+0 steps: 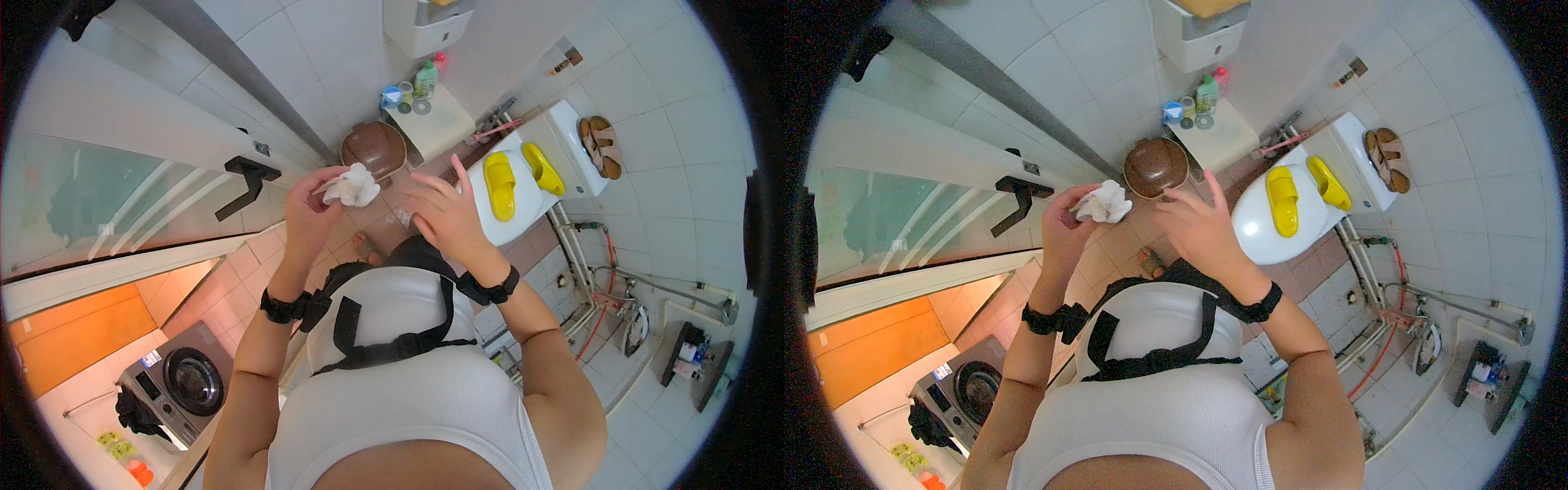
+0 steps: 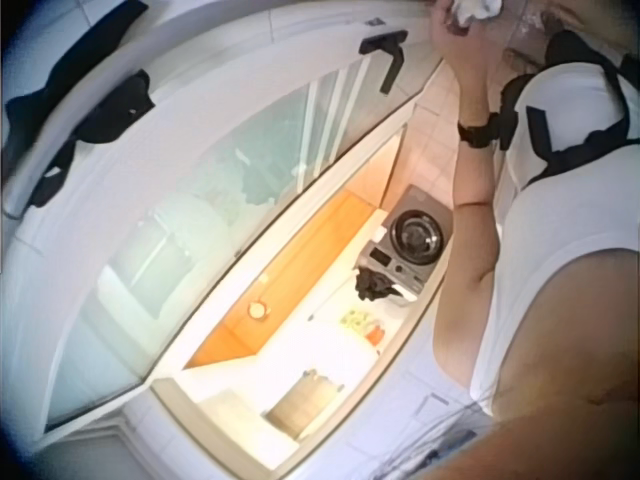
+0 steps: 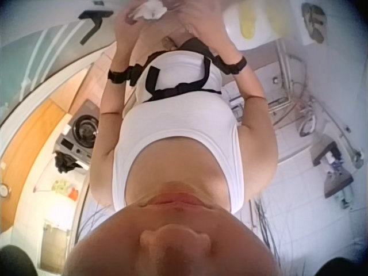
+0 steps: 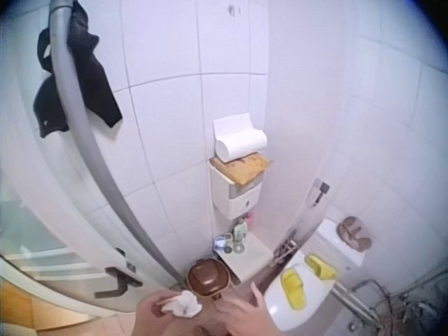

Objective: The person fills a basin with water from a tap, pours the water into buckets, uses a squeegee on the bathroom floor, and then wipes their hands with paper towels before picking up footwear.

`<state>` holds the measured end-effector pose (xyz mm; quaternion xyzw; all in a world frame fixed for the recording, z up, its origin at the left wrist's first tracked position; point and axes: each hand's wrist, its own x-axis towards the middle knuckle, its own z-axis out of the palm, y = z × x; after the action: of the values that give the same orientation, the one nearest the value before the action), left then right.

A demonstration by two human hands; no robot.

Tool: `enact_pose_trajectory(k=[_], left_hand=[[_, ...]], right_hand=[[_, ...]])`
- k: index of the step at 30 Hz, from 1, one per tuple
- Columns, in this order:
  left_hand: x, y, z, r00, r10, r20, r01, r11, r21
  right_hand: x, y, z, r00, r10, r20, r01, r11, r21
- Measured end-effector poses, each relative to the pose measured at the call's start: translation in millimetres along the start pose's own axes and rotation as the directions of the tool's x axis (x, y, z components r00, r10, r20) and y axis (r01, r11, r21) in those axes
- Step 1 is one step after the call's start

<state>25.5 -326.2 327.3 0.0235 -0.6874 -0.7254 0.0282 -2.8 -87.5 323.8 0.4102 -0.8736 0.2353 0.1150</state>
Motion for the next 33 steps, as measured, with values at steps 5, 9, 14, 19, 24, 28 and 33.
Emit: enact_pose_trajectory(k=[5,9,14,19,24,28,33], left_hand=[[-7,2,5,0.994,-0.092,0.05,0.093,0.995,-0.021],[-13,-4,10,0.97,-0.167,0.179,0.189,0.976,-0.112],[-13,3,5,0.931,-0.165,0.326,0.221,0.965,-0.144],[-13,-6,-17,0.846,-0.222,0.485,0.512,0.593,-0.621],[-20,0,-34,0.842,-0.201,0.501,0.54,0.307,-0.784],[-25,3,-44,0.857,-0.184,0.48,0.513,0.243,-0.823],[-29,14,-50,0.843,-0.122,0.524,0.538,0.213,-0.816]], right_hand=[[4,-19,-3,0.954,0.203,-0.221,-0.13,0.943,0.306],[12,-34,3,0.947,0.283,-0.154,-0.165,0.838,0.521],[6,-26,13,0.934,0.352,-0.061,-0.246,0.758,0.604],[-7,-5,30,0.691,0.717,-0.09,-0.217,0.325,0.92],[-25,14,39,0.493,0.866,-0.08,-0.234,0.221,0.947],[-27,12,39,0.339,0.941,0.022,-0.195,0.048,0.98],[-18,-13,42,0.544,0.836,-0.073,-0.296,0.272,0.915]])
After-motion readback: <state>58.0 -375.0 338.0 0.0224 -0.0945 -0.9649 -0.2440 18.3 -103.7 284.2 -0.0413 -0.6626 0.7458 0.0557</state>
